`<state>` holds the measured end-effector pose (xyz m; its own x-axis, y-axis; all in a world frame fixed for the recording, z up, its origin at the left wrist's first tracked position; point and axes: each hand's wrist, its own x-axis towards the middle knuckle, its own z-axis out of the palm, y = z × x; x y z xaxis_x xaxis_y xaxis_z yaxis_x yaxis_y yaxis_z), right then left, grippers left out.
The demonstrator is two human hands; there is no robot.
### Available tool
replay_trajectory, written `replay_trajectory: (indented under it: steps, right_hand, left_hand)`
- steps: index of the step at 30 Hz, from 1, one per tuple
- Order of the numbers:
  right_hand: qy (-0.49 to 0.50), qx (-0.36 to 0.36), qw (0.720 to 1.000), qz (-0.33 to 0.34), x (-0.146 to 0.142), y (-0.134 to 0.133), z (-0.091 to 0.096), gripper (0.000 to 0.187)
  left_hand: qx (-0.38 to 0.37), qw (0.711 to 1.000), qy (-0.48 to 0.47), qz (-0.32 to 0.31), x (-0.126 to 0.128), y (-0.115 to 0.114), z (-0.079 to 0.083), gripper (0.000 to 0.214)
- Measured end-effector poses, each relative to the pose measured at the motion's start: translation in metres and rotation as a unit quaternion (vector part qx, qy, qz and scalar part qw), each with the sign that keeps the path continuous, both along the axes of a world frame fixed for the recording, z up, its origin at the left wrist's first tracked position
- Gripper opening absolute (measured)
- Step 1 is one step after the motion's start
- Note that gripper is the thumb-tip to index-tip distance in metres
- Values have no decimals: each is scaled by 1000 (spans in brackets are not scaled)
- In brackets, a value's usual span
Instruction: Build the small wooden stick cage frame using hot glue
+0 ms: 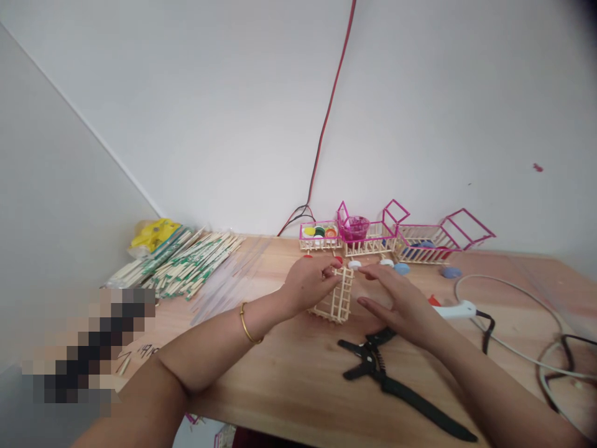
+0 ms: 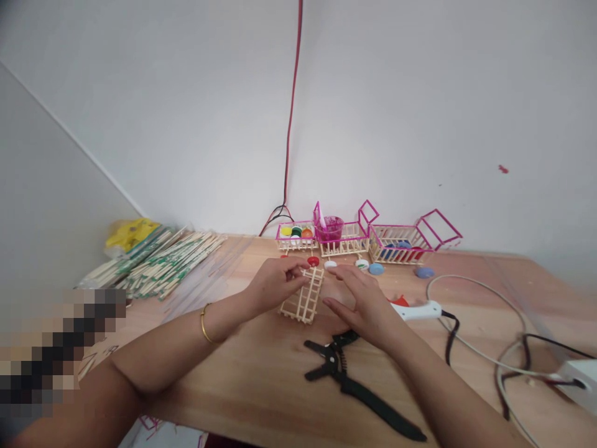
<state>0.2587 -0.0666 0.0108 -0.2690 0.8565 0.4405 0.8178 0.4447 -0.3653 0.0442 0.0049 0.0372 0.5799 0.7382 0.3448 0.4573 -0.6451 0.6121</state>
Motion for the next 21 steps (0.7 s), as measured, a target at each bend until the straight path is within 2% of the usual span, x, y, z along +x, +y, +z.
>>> replay_trajectory:
  steps: [11, 18, 21]
  right_hand:
    - [-2, 2, 1000, 6, -1, -1, 2, 45]
    - [-5, 0, 1000, 6, 0, -1, 1, 45]
    - [-1, 5, 1000, 10, -1, -1, 2, 44]
  left_hand:
    - [108, 992, 60, -12, 0, 1, -2, 23]
    - [145, 986, 77, -13, 0, 1, -5, 24]
    - [139, 989, 54, -17, 1, -1, -3, 25]
